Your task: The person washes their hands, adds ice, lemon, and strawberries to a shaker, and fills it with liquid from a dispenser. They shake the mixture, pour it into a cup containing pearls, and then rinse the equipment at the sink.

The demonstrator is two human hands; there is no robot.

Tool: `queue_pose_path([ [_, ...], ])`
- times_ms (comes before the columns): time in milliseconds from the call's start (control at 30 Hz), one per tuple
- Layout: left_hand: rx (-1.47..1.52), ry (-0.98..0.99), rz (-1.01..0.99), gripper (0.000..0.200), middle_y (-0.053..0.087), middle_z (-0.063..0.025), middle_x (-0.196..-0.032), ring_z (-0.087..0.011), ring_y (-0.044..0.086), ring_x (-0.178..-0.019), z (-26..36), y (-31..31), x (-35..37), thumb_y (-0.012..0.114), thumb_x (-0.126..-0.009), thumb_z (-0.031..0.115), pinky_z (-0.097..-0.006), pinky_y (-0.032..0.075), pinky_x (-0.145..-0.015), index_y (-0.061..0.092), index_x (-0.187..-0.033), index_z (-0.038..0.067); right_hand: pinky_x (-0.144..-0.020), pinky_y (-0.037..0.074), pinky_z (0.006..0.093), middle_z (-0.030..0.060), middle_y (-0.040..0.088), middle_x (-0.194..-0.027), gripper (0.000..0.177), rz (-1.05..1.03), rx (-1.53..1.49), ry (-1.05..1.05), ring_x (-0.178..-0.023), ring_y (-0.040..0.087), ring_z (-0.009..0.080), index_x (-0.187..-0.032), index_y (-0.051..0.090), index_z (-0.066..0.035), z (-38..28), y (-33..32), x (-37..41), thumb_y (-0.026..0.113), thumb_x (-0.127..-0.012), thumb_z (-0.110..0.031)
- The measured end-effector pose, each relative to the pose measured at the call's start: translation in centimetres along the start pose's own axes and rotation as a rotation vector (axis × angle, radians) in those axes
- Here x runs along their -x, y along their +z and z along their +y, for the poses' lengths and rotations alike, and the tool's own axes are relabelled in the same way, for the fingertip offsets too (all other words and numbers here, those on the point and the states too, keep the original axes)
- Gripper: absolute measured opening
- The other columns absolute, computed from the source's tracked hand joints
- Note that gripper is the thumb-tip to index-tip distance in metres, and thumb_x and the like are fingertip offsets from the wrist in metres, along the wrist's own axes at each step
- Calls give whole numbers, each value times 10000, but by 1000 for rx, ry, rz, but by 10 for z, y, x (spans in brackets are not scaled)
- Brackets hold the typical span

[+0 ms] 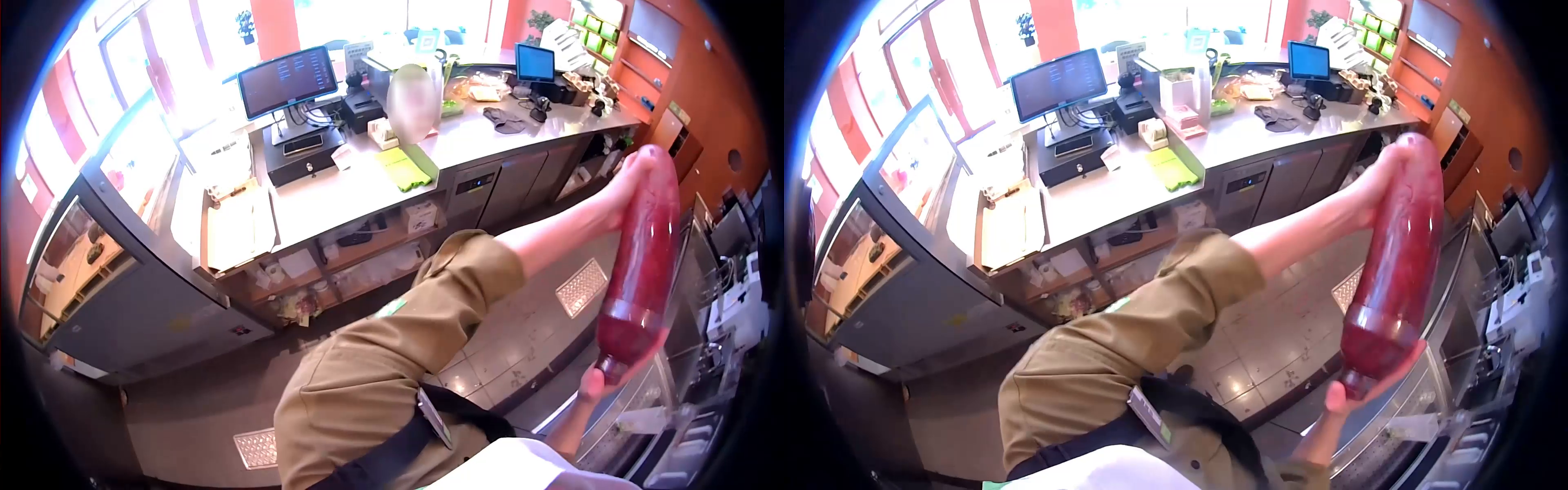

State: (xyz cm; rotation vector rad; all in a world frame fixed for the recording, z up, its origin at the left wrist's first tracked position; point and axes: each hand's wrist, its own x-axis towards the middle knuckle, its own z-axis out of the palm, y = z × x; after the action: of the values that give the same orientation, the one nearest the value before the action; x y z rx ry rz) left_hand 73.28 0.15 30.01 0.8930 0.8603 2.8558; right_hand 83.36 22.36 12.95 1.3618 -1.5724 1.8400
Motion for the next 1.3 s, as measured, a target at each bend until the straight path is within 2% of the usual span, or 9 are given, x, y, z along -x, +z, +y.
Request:
queue_pose_path([
  [167,-81,348,-402,774,343,-57,-1315,-195,376,-1182,3,5,43,569,-768,429,-341,253,-1030,158,-1382,197,-1015,287,424,144,208,-1401,1043,-1,-13,-42,-1248,305,276,-1378,57,-79,39,30,-22,687,-659,-494],
  [267,-166,-5,166,667,357,-78,-1280,-210,425,-1101,15,-20,-11,544,-783,383,-348,381,-932,204,-1338,240,-1016,287,422,143,215,-1399,1023,16,-4,7,-1247,307,273,-1377,69,-76,43,33,-24,678,-670,-493],
  [433,-112,464,-340,699,407,-72,-1243,-203,438,-1116,16,-6,33,585,-751,476,-358,367,-938,263,-1267,133,-1017,287,418,141,228,-1395,990,17,11,6,-1247,310,268,-1376,89,-71,53,31,-25,662,-688,-491],
  [567,-150,92,232,635,444,-125,-1168,-217,506,-1009,19,-66,-38,573,-771,428,-365,453,-828,271,-1266,169,-1018,287,415,139,239,-1392,964,62,63,52,-1247,312,264,-1375,105,-66,40,29,-23,650,-702,-489],
  [700,85,364,-243,586,434,-95,-1165,-212,475,-1051,20,-26,15,536,-802,310,-392,442,-867,234,-1294,206,-1020,288,412,138,249,-1389,938,87,130,29,-1247,314,260,-1374,121,-62,28,23,-13,637,-716,-487],
  [867,-52,23,146,508,439,-117,-1154,-239,486,-982,8,-45,-45,499,-831,328,-419,452,-825,258,-1269,242,-1021,288,408,136,262,-1385,907,136,204,50,-1246,316,255,-1373,141,-57,16,27,-17,622,-734,-485],
  [1033,245,287,-385,544,429,-75,-1224,-232,474,-1077,0,-33,-5,517,-834,372,-380,430,-878,272,-1288,199,-1023,288,404,134,275,-1381,876,133,266,-18,-1246,319,250,-1371,161,-51,18,27,-28,606,-752,-483],
  [1233,115,184,161,552,554,-117,-1055,-231,572,-842,-3,-21,-10,465,-820,472,-369,478,-773,435,-1185,59,-1024,288,400,132,290,-1376,841,168,327,-37,-1246,322,244,-1370,185,-45,14,22,-36,587,-773,-480],
  [1300,257,276,-99,627,522,-107,-1129,-227,557,-943,-16,-41,-1,507,-775,517,-374,470,-814,385,-1242,116,-1025,288,398,131,295,-1374,829,146,360,-90,-1246,323,242,-1369,193,-43,15,27,-50,581,-781,-479],
])
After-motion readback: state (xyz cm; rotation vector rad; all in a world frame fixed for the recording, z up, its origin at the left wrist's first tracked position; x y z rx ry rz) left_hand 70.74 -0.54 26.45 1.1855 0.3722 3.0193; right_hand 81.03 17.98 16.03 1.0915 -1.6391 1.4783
